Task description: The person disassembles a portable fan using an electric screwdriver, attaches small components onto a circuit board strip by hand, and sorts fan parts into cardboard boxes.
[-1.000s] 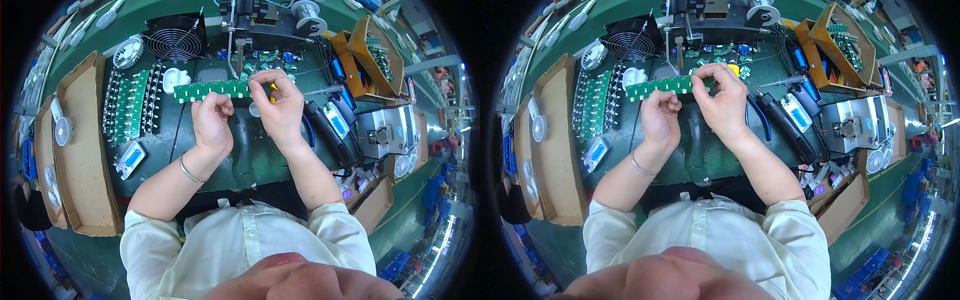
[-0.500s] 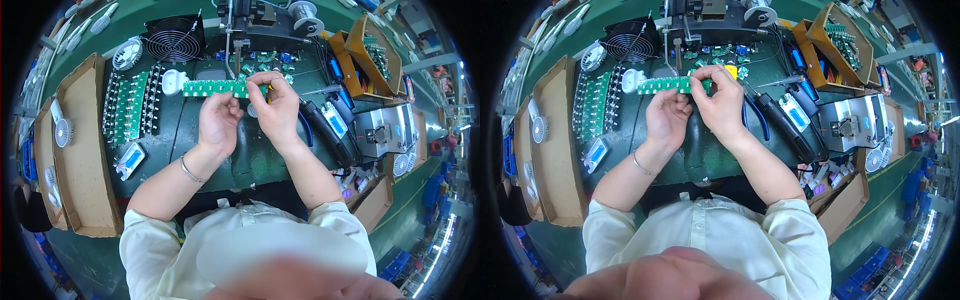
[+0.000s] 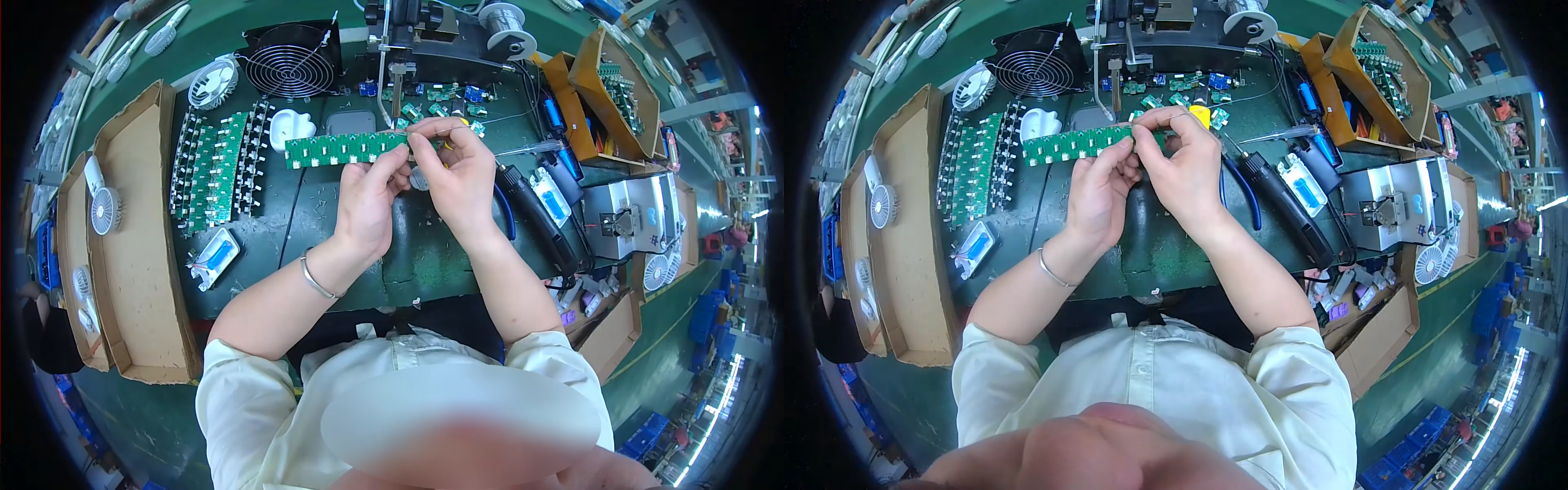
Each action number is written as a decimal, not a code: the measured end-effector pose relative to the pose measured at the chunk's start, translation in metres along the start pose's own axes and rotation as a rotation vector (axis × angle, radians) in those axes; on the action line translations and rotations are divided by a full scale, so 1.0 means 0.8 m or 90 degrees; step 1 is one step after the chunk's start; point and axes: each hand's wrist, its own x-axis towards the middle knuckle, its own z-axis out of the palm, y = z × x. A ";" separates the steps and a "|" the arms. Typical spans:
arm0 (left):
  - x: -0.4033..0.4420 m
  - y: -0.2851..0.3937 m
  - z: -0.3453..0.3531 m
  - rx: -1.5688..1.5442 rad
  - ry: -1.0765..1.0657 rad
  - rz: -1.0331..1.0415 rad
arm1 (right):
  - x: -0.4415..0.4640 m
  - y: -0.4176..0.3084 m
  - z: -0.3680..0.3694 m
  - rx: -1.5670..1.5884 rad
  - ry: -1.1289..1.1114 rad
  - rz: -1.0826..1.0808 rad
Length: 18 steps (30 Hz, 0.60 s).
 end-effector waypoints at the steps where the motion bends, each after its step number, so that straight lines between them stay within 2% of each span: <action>1: 0.001 -0.001 -0.002 -0.009 -0.002 -0.001 | 0.000 0.000 0.001 -0.011 0.000 -0.002; 18: 0.002 0.004 0.001 -0.014 -0.022 0.017 | 0.000 -0.004 0.002 -0.028 0.021 -0.057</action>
